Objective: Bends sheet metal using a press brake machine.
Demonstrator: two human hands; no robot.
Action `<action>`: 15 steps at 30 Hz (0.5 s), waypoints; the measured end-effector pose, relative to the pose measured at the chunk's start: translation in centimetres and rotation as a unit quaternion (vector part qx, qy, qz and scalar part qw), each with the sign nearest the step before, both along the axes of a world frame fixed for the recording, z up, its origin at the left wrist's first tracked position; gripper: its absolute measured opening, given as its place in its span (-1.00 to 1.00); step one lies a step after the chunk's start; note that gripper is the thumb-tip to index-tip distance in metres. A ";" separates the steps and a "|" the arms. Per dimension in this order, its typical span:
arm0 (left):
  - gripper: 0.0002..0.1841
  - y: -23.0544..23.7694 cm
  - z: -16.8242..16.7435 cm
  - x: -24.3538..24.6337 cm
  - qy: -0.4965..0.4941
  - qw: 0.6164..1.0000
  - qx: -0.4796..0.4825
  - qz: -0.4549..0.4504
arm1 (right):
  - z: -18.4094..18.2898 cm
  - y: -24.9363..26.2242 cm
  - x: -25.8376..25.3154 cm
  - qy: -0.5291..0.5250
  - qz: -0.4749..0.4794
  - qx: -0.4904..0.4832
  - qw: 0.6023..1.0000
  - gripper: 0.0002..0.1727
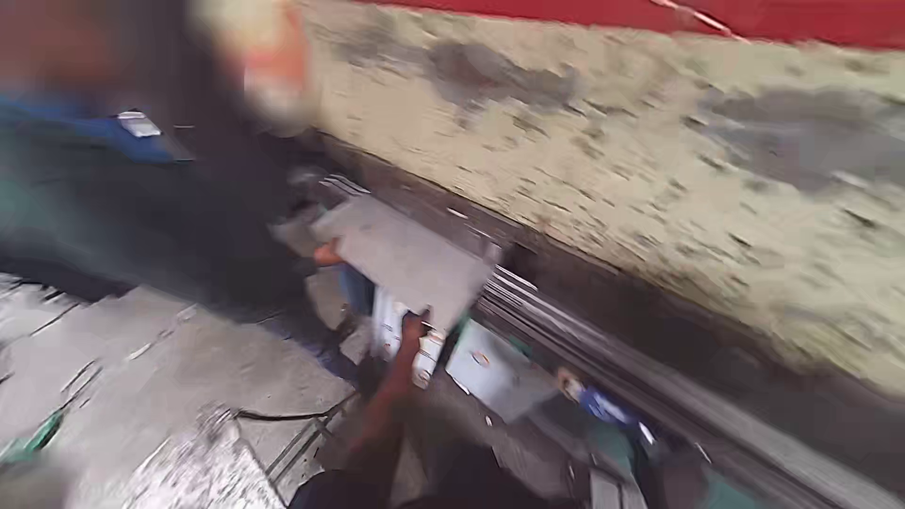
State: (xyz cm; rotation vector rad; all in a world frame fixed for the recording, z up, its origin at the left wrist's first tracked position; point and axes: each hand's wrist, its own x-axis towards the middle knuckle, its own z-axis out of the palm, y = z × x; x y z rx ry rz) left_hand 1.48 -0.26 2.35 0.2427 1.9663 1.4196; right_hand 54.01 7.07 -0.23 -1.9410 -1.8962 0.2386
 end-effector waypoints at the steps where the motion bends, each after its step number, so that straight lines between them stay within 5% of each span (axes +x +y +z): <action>1: -0.43 -0.1 0.2 0.4 0.037 0.998 -0.040 -0.035 | 0.7 0.0 -0.4 0.008 -0.022 -0.023 0.999 -0.21; 4: -0.46 0.8 0.0 1.0 0.000 0.999 0.031 -0.022 | 1.9 1.4 -0.5 0.018 -0.176 -0.134 0.975 -0.11; 7: -0.53 1.0 -0.8 0.0 -0.072 0.988 0.133 0.012 | 0.6 2.5 -0.9 0.010 -0.218 -0.127 0.968 -0.16; 11: -0.52 0.7 -0.8 0.5 -0.085 0.984 0.153 0.010 | -1.1 1.5 0.7 0.008 -0.241 -0.093 0.966 -0.29; 15: -0.49 0.6 -1.2 0.0 -0.081 0.989 0.125 0.010 | -3.4 0.3 3.1 0.037 -0.306 -0.130 0.942 -0.19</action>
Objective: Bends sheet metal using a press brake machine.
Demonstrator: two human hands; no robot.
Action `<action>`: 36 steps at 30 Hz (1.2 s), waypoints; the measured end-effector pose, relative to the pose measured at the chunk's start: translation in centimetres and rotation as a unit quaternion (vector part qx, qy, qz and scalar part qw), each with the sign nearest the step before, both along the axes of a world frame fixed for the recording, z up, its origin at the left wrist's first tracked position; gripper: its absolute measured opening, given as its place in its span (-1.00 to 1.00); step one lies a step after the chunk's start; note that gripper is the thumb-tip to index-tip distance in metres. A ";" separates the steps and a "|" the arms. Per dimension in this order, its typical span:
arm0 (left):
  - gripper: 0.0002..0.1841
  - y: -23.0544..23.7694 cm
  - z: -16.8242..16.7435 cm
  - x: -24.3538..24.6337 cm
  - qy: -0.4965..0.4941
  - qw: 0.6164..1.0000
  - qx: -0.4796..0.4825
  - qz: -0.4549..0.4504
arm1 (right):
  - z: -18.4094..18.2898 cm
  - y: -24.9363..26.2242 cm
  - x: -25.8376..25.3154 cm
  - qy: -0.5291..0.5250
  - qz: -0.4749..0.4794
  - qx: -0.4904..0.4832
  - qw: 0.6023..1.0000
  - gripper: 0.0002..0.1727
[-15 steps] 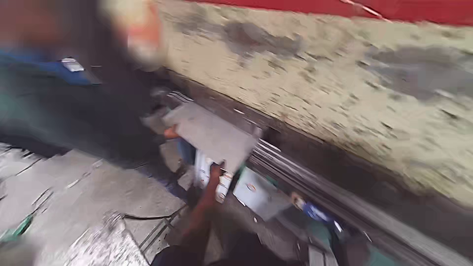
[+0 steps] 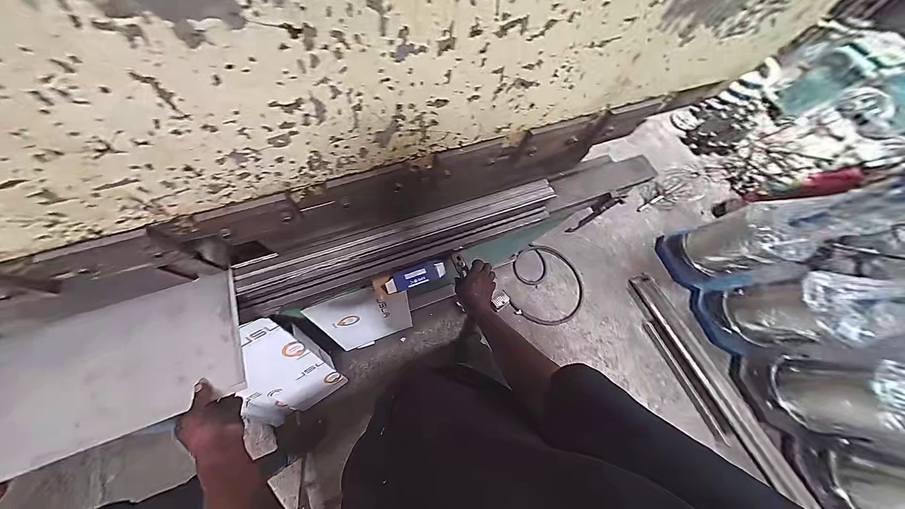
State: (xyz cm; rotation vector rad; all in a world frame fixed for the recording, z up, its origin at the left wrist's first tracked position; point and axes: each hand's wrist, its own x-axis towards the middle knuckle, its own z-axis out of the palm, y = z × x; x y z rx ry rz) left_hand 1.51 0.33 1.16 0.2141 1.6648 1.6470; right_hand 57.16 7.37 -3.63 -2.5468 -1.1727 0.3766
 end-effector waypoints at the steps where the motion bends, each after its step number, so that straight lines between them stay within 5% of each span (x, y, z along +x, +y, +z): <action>1: -0.50 0.0 0.0 -0.1 0.004 1.000 -0.004 -0.002 | -0.2 -0.1 0.3 0.031 -0.010 -0.035 0.999 -0.19; 4: -0.52 -0.1 0.3 0.3 0.010 1.000 -0.009 -0.004 | -0.2 0.4 0.7 0.091 0.001 -0.115 0.989 -0.37; 8: -0.53 0.0 1.4 1.2 0.012 1.000 -0.014 -0.010 | -1.1 0.4 1.3 0.112 0.003 -0.108 0.988 -0.45; 13: -0.45 0.1 0.5 0.5 -0.002 1.000 0.007 0.020 | 0.1 0.4 0.8 0.102 0.053 -0.116 0.987 -0.30; 31: -0.38 -0.2 -0.2 -1.4 -0.010 0.999 -0.005 0.041 | -1.1 0.7 1.1 0.109 0.051 -0.085 0.989 -0.39; 36: -0.53 -0.5 3.6 2.8 0.020 0.999 0.027 -0.024 | -2.3 0.3 2.3 0.154 0.039 -0.061 0.985 -0.33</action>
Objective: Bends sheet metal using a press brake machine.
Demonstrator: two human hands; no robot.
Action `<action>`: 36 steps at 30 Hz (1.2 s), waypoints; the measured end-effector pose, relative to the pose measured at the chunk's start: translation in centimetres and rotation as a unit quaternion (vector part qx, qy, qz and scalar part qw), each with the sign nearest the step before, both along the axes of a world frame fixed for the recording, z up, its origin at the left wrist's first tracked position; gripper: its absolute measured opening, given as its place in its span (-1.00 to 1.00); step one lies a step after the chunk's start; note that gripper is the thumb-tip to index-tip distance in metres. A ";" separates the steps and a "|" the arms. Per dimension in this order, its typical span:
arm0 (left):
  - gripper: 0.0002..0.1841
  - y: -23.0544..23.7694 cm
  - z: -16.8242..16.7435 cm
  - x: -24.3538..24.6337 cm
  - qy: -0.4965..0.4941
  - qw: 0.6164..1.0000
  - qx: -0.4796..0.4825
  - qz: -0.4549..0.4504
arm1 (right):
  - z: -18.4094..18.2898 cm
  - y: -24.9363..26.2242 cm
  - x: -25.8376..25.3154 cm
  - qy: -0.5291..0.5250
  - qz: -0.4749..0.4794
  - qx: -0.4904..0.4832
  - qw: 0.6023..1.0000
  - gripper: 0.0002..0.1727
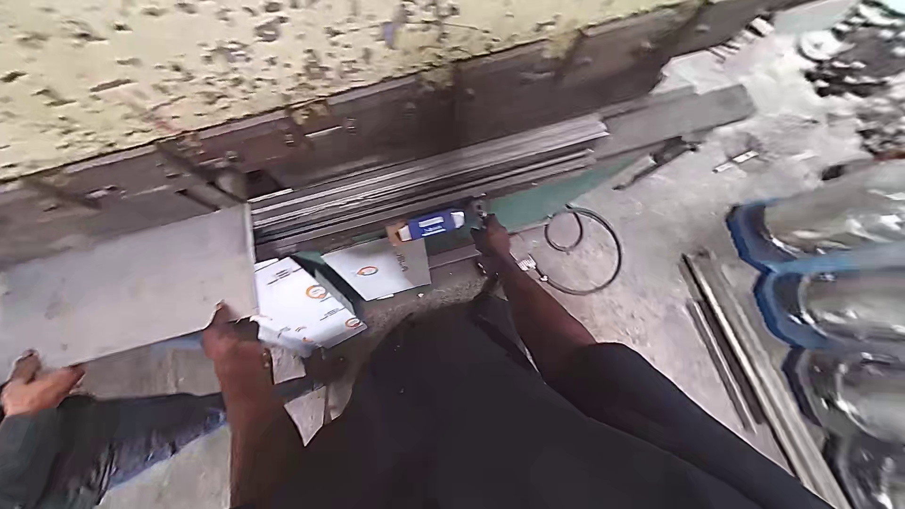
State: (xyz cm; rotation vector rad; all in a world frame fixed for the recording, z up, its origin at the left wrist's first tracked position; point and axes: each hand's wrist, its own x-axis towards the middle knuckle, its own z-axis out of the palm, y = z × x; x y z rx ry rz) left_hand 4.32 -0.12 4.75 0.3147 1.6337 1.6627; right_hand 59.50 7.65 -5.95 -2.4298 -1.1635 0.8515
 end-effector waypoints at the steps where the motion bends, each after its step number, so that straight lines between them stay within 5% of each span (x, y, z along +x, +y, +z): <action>1: -0.54 -0.1 0.4 0.3 0.004 1.000 -0.006 -0.001 | -0.2 0.1 0.2 0.014 0.002 -0.001 1.000 -0.33; 11: -0.57 0.0 -1.7 -2.0 -0.006 1.000 0.001 -0.018 | -0.2 0.1 0.6 0.077 0.016 0.016 0.997 -0.20; 17: -0.64 2.6 3.9 -3.4 0.074 0.994 0.072 -0.045 | 0.2 0.1 0.7 0.089 0.018 0.014 0.996 -0.21; 28: -0.64 2.8 4.9 -2.8 0.043 0.993 0.099 -0.040 | 0.2 0.2 0.7 0.100 0.016 0.009 0.995 -0.24; 31: -0.72 3.8 7.7 -3.3 0.072 0.989 0.112 -0.070 | 0.4 0.1 0.7 0.110 0.019 0.008 0.994 -0.23; 34: -0.79 5.2 11.7 -1.1 0.119 0.992 0.041 0.009 | 0.3 -0.2 0.8 0.108 0.021 0.008 0.994 -0.21; 36: -0.71 5.6 10.2 -2.7 0.102 0.992 0.074 -0.009 | 0.2 0.2 0.8 0.104 0.016 0.010 0.994 -0.21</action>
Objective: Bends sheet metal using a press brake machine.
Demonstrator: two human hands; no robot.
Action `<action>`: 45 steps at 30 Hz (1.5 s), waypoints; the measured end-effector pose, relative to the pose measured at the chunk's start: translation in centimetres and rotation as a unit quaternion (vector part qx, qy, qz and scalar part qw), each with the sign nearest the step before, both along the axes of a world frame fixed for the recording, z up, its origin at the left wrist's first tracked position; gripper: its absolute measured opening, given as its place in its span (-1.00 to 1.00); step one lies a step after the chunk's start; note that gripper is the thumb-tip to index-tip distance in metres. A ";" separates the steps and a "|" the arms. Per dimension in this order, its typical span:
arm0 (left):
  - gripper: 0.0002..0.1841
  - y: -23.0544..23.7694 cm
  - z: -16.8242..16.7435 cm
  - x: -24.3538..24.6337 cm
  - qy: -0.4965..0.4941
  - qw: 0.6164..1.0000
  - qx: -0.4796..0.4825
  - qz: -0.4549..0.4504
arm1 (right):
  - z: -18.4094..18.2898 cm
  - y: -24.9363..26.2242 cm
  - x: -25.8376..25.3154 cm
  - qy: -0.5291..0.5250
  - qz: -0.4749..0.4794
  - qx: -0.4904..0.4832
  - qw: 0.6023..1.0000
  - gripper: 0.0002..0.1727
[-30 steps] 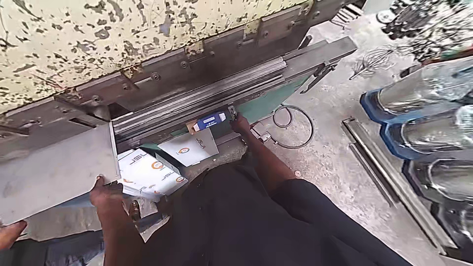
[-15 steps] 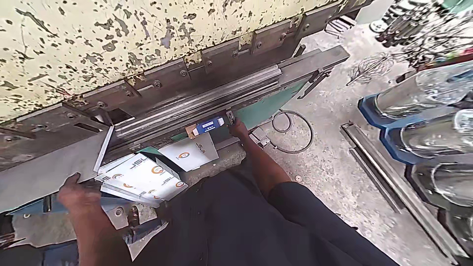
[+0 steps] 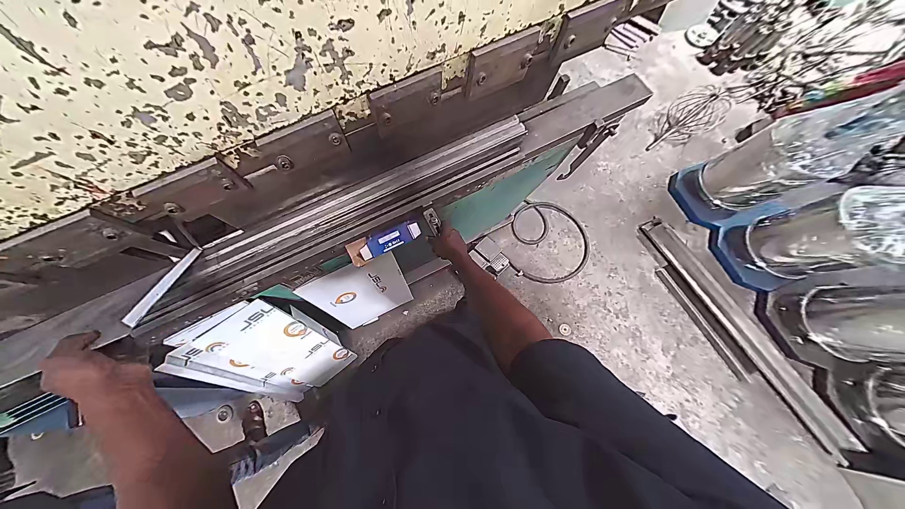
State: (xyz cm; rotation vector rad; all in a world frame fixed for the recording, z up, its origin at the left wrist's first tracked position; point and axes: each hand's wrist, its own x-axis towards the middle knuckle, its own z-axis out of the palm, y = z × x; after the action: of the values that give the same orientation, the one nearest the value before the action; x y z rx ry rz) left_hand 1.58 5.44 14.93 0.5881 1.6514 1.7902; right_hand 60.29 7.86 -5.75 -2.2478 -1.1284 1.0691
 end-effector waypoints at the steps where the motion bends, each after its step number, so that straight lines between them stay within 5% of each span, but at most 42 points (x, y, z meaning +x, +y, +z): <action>1: -0.71 0.3 -1.0 -1.0 -0.009 1.000 0.012 -0.022 | -0.1 0.1 0.0 0.000 -0.002 0.000 1.000 -0.21; 7: -0.56 1.0 -4.9 -5.0 0.010 0.998 0.027 -0.058 | 0.6 -0.3 -0.4 -0.032 0.012 -0.004 0.999 -0.21; 12: -0.66 1.8 -1.4 -1.3 0.011 0.999 0.032 -0.027 | -0.2 0.2 0.0 -0.033 0.010 -0.008 0.999 -0.22; 16: -0.55 3.0 0.5 -1.1 0.045 0.999 -0.022 0.004 | -0.4 0.2 -0.2 -0.014 0.006 0.002 1.000 -0.25; 45: -0.30 3.6 0.4 -1.4 -0.025 0.999 -0.010 0.041 | 0.8 0.5 -1.3 -0.018 -0.018 -0.022 0.999 -0.39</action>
State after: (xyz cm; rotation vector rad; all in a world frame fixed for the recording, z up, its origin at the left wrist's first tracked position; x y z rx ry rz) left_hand 0.14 9.07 15.34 0.4695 1.6798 1.8305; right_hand 59.03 8.37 -4.98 -2.3203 -1.0858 1.0524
